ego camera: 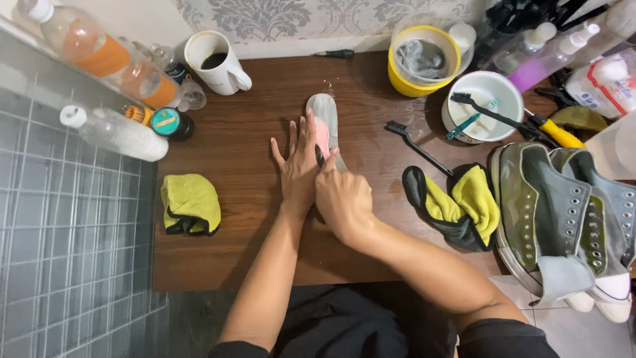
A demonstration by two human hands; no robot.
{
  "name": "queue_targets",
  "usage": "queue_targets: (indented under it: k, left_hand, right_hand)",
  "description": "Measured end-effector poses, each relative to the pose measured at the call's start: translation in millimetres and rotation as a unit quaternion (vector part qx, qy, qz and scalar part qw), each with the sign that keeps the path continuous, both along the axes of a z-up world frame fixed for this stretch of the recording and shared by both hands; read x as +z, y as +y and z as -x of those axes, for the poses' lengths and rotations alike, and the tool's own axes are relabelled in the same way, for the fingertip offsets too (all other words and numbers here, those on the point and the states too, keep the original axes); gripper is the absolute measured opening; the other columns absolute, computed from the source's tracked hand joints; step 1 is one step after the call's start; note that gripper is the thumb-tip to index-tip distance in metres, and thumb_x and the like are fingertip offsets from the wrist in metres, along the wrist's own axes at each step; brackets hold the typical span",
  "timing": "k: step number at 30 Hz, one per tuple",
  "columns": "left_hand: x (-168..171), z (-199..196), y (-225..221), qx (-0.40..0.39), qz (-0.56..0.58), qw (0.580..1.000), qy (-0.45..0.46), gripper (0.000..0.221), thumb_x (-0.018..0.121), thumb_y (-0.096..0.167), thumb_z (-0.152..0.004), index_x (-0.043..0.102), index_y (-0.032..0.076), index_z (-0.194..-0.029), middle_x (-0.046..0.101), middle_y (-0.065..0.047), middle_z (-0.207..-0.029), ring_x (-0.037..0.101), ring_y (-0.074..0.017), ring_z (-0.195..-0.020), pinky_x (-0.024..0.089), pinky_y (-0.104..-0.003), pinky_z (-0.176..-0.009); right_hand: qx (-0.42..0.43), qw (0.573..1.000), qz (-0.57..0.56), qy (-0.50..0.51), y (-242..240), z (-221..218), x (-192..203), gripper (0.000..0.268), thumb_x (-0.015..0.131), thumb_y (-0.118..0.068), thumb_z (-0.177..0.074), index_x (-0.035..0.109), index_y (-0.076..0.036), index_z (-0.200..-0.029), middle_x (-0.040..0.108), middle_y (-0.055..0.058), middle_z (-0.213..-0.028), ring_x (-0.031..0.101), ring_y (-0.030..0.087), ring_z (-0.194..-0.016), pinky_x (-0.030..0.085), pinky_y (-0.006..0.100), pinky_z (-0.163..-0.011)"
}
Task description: Cleaning a shoe insole by scrubbing it with a brush and soapy water and then wiping it with a cloth.
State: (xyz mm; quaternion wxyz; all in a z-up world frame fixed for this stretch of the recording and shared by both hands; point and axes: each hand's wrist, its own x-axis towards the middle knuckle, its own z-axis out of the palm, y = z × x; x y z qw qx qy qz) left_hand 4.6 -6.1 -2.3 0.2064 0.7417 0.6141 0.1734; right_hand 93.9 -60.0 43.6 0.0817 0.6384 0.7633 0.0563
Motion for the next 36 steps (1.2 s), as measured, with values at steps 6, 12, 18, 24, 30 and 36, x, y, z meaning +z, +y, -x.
queue_targets:
  k: [6, 12, 18, 24, 30, 36]
  left_hand:
    - [15, -3, -5, -0.003, -0.018, 0.999, 0.048, 0.085, 0.055, 0.025, -0.101, 0.000, 0.023, -0.166, 0.023, -0.015, -0.169, 0.015, -0.0319, -0.157, -0.004, -0.067, -0.119]
    - [0, -2, 0, -0.003, -0.014, 1.000, 0.005, 0.083, 0.050, 0.047, -0.104, 0.002, 0.020, -0.166, 0.027, -0.019, -0.167, 0.015, -0.0351, -0.157, -0.009, -0.065, -0.119]
    - [2, 1, -2, -0.023, -0.032, 0.998, 0.054, 0.083, 0.056, 0.034, -0.101, 0.005, 0.023, -0.166, 0.022, -0.017, -0.169, 0.011, -0.0334, -0.158, -0.006, -0.066, -0.120]
    - [2, 1, -2, -0.022, -0.040, 0.998, 0.047, 0.070, 0.052, 0.038, -0.103, 0.019, 0.030, -0.164, 0.029, -0.017, -0.166, 0.016, -0.0374, -0.156, -0.001, -0.068, -0.119]
    - [-7, 3, 2, -0.018, -0.007, 0.996, 0.091, 0.065, 0.049, 0.038, -0.105, 0.020, 0.036, -0.162, 0.022, -0.015, -0.168, 0.009, -0.0349, -0.158, 0.000, -0.071, -0.118]
    - [-54, 5, 10, -0.044, -0.006, 0.983, 0.179, 0.035, 0.053, 0.024, -0.092, 0.070, 0.020, -0.122, 0.065, -0.006, -0.135, 0.051, -0.0254, -0.135, 0.006, -0.074, -0.120]
  right_hand:
    - [-0.003, 0.995, -0.085, 0.042, 61, -19, -50, 0.048, 0.050, -0.015, -0.087, 0.058, 0.000, -0.133, 0.070, 0.002, -0.064, 0.073, 0.025, -0.056, 0.057, 0.044, -0.045]
    - [0.010, 1.000, -0.015, 0.007, 1, -3, 14, 0.047, 0.046, -0.013, -0.090, 0.062, 0.004, -0.131, 0.074, -0.001, -0.066, 0.075, 0.018, -0.060, 0.058, 0.037, -0.050]
    - [0.017, 0.998, -0.053, 0.021, 39, -16, -42, 0.049, 0.048, -0.018, -0.088, 0.057, -0.003, -0.134, 0.071, -0.002, -0.067, 0.075, 0.020, -0.061, 0.057, 0.041, -0.047]
    - [0.006, 0.996, 0.079, 0.034, 10, -11, 10, 0.051, 0.043, -0.014, -0.097, 0.047, 0.003, -0.145, 0.077, 0.008, -0.085, 0.079, 0.027, -0.076, 0.061, 0.046, -0.060]
    - [0.046, 0.992, 0.089, 0.080, 33, -13, 39, 0.041, 0.052, -0.036, -0.096, 0.065, -0.008, -0.122, 0.069, 0.011, -0.086, 0.074, 0.038, -0.082, 0.058, 0.054, -0.060]
    - [0.129, 0.842, 0.154, 0.500, 139, 57, 44, 0.039, 0.056, -0.036, -0.097, 0.061, -0.005, -0.121, 0.069, 0.030, -0.116, 0.063, 0.058, -0.109, 0.051, 0.070, -0.086]
